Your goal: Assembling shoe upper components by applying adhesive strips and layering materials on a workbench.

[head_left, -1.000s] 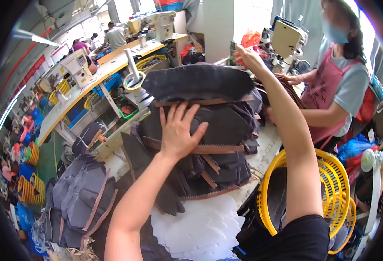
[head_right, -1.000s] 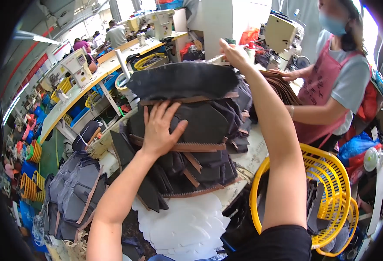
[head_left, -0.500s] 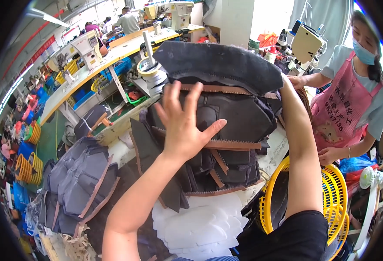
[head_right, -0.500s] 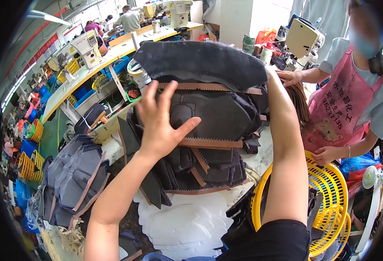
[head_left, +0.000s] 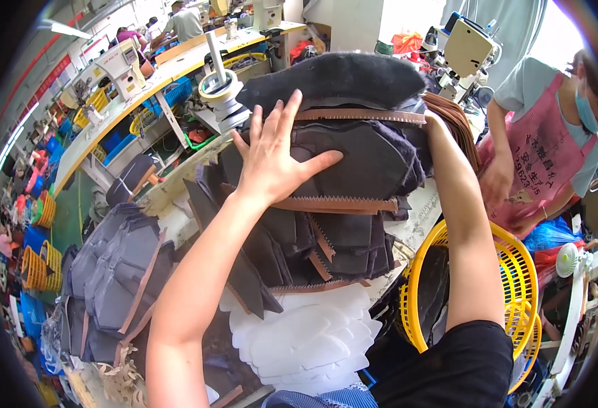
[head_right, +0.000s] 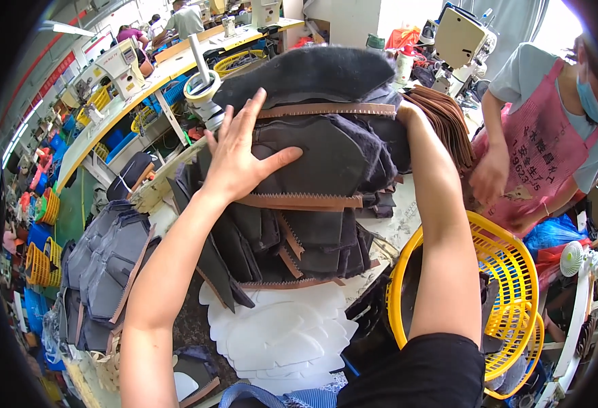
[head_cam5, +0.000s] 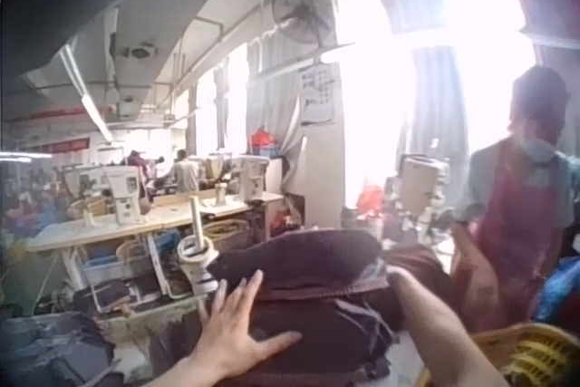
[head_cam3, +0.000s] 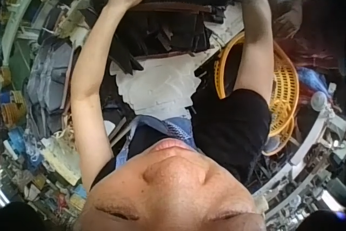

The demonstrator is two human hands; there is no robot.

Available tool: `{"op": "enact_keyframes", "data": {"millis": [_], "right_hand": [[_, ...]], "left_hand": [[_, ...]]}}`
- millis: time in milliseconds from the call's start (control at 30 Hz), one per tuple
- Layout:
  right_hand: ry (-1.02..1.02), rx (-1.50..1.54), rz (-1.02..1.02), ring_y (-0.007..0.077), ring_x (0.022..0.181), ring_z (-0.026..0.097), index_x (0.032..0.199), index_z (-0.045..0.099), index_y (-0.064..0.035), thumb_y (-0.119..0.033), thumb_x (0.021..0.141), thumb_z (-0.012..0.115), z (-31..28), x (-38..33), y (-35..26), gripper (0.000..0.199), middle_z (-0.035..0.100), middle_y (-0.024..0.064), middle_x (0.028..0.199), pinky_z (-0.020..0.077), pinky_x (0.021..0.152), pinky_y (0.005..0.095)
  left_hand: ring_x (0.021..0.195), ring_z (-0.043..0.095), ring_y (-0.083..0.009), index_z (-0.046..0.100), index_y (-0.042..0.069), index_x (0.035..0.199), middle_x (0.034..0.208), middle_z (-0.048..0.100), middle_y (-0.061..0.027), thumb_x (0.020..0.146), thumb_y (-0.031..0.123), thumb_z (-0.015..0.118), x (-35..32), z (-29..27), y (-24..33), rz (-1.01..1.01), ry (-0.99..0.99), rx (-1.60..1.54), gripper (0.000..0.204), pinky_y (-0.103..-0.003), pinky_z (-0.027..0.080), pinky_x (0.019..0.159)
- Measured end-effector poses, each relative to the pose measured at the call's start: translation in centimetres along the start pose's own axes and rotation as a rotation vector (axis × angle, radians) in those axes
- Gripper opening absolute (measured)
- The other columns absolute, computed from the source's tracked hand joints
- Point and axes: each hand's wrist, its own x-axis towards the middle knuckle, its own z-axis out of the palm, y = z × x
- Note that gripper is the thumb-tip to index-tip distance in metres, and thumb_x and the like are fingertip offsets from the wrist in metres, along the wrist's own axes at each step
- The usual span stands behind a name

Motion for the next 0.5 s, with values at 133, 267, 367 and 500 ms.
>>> {"op": "enact_keyframes", "data": {"millis": [133,267,367,500], "right_hand": [[-0.019,0.024,0.054,0.0271,0.096,0.064,0.130,0.064,-0.0093,-0.060,0.101,0.053,0.2,-1.4,0.4,0.059,0.067,0.0117,0.105,0.0488,0.081,0.0430],[-0.039,0.043,0.050,0.0264,0.094,0.063,0.128,0.064,-0.0094,-0.059,0.102,0.053,0.4,-1.6,-1.5,0.057,0.067,0.0111,0.103,0.0482,0.079,0.0424],[-0.089,0.045,0.018,0.0260,0.092,0.063,0.126,0.064,-0.0095,-0.058,0.102,0.053,1.8,-1.5,-4.9,0.056,0.066,0.0107,0.101,0.0478,0.078,0.0419],[-0.211,0.047,-0.038,0.0253,0.090,0.062,0.124,0.065,-0.0096,-0.057,0.102,0.054,6.5,-3.1,-10.8,0.054,0.065,0.0102,0.099,0.0472,0.076,0.0413]], "left_hand": [[0.158,0.011,-0.0508,0.004,0.027,0.170,0.165,0.016,-0.0401,0.064,0.083,0.081,-0.6,-2.6,5.8,-0.048,0.011,-0.056,0.142,-0.075,0.010,0.120],[0.151,0.012,-0.0645,0.015,0.024,0.170,0.162,0.013,-0.0439,0.064,0.086,0.077,-2.4,0.9,4.0,0.154,0.266,-0.015,0.138,-0.086,0.019,0.107],[0.152,0.017,-0.0613,0.021,0.023,0.169,0.165,0.018,-0.0379,0.061,0.079,0.084,-3.0,1.7,4.5,0.210,0.391,-0.037,0.137,-0.079,0.021,0.113],[0.150,0.021,-0.0612,0.031,0.026,0.166,0.164,0.020,-0.0366,0.056,0.079,0.086,-2.2,-0.5,7.1,0.409,0.570,-0.161,0.134,-0.079,0.021,0.113]]}}
